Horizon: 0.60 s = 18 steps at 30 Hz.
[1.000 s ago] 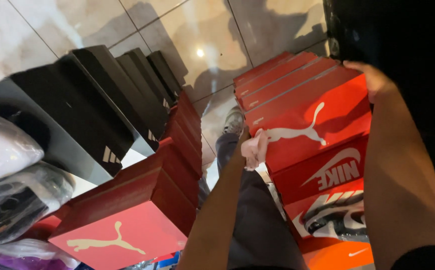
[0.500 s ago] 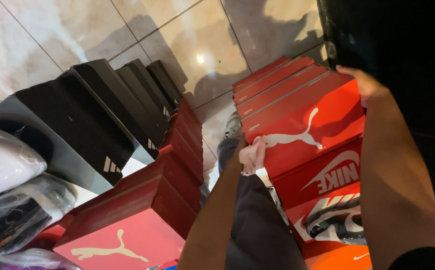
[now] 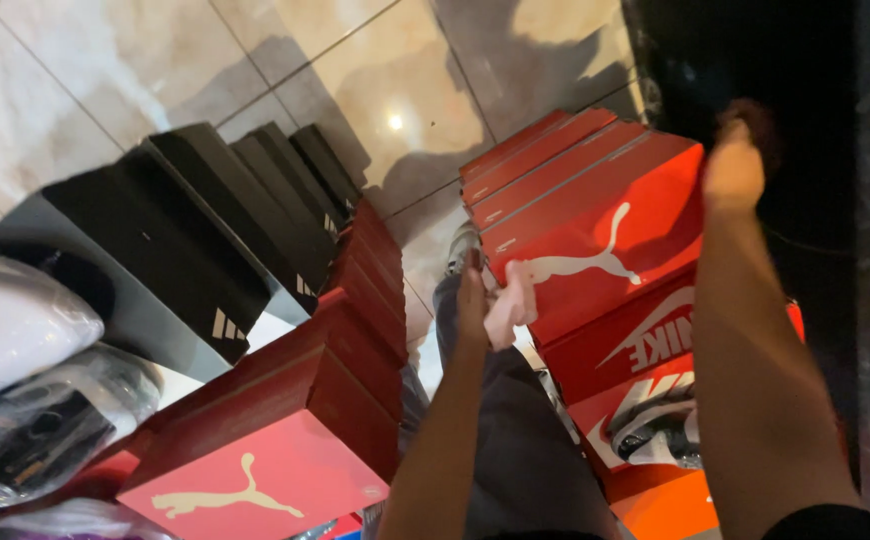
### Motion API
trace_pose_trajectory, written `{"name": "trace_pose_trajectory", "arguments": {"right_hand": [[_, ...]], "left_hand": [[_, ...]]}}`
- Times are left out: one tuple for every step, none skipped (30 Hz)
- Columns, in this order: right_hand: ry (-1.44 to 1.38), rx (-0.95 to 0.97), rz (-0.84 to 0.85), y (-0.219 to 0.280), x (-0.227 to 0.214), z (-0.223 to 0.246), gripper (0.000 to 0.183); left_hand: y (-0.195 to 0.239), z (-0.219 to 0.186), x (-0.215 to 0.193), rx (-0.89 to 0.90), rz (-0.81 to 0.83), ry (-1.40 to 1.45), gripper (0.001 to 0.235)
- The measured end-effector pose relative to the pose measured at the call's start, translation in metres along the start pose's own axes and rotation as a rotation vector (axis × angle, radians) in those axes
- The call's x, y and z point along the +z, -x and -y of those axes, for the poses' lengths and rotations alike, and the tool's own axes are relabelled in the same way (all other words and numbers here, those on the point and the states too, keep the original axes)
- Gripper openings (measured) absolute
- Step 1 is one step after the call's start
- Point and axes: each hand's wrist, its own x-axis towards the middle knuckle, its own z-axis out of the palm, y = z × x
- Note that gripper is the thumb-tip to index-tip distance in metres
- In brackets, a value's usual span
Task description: Wiping down shoe boxes and shoes with a cloth in a warehouse setting.
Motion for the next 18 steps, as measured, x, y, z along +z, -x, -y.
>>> {"name": "trace_pose_trajectory", "arguments": {"right_hand": [[0.118,0.269,0.175,0.000,-0.013,0.059,0.035],[0.228,0.534,0.358,-0.008,-0.030,0.119,0.064],[0.225,0.535,0.351,-0.003,-0.031,0.124,0.064],[0.261,0.582,0.385,0.002,-0.033,0.128,0.070],[0.295,0.635,0.421,0.010,-0.032,0.133,0.078],[0.290,0.640,0.414,0.008,-0.029,0.136,0.078],[0.281,0.656,0.445,0.005,-0.031,0.137,0.082],[0.270,0.671,0.475,0.003,-0.032,0.137,0.086],[0.272,0.679,0.468,0.000,-0.036,0.149,0.086],[0.317,0.674,0.500,-0.003,-0.040,0.161,0.089],[0.361,0.665,0.534,-0.007,-0.043,0.174,0.092],[0.362,0.669,0.529,-0.005,-0.039,0.168,0.092],[0.370,0.697,0.506,-0.006,-0.034,0.162,0.084],[0.377,0.724,0.483,-0.005,-0.029,0.158,0.076],[0.373,0.717,0.494,-0.004,-0.020,0.120,0.076],[0.423,0.714,0.477,-0.002,-0.011,0.085,0.078],[0.469,0.702,0.466,-0.001,0.004,0.053,0.080],[0.462,0.686,0.482,0.001,-0.006,0.077,0.080]], "left_hand": [[0.025,0.004,-0.004,0.053,0.076,0.087,0.089],[0.049,0.008,-0.008,0.105,0.154,0.175,0.095],[0.023,0.027,-0.002,0.110,0.157,0.170,0.095],[-0.005,0.046,0.005,0.366,0.138,-0.117,0.091],[-0.033,0.065,0.009,0.619,0.114,-0.412,0.100],[-0.025,0.060,0.005,0.623,0.115,-0.420,0.100],[-0.017,0.057,0.005,0.643,0.172,-0.373,0.094],[-0.009,0.054,0.005,0.661,0.229,-0.325,0.090],[-0.006,0.051,0.004,0.661,0.236,-0.333,0.090],[-0.003,0.048,0.002,0.657,0.278,-0.335,0.091],[0.000,0.045,0.000,0.653,0.318,-0.333,0.093],[0.008,0.040,-0.002,0.653,0.323,-0.337,0.093],[0.017,0.034,-0.004,0.628,0.369,-0.299,0.096],[0.026,0.029,-0.007,0.604,0.415,-0.260,0.099],[0.026,0.025,-0.006,0.604,0.404,-0.252,0.099],[0.027,0.022,-0.007,0.622,0.409,-0.305,0.097],[0.027,0.018,-0.010,0.641,0.406,-0.352,0.094],[0.068,0.008,-0.012,0.644,0.388,-0.337,0.094]]}}
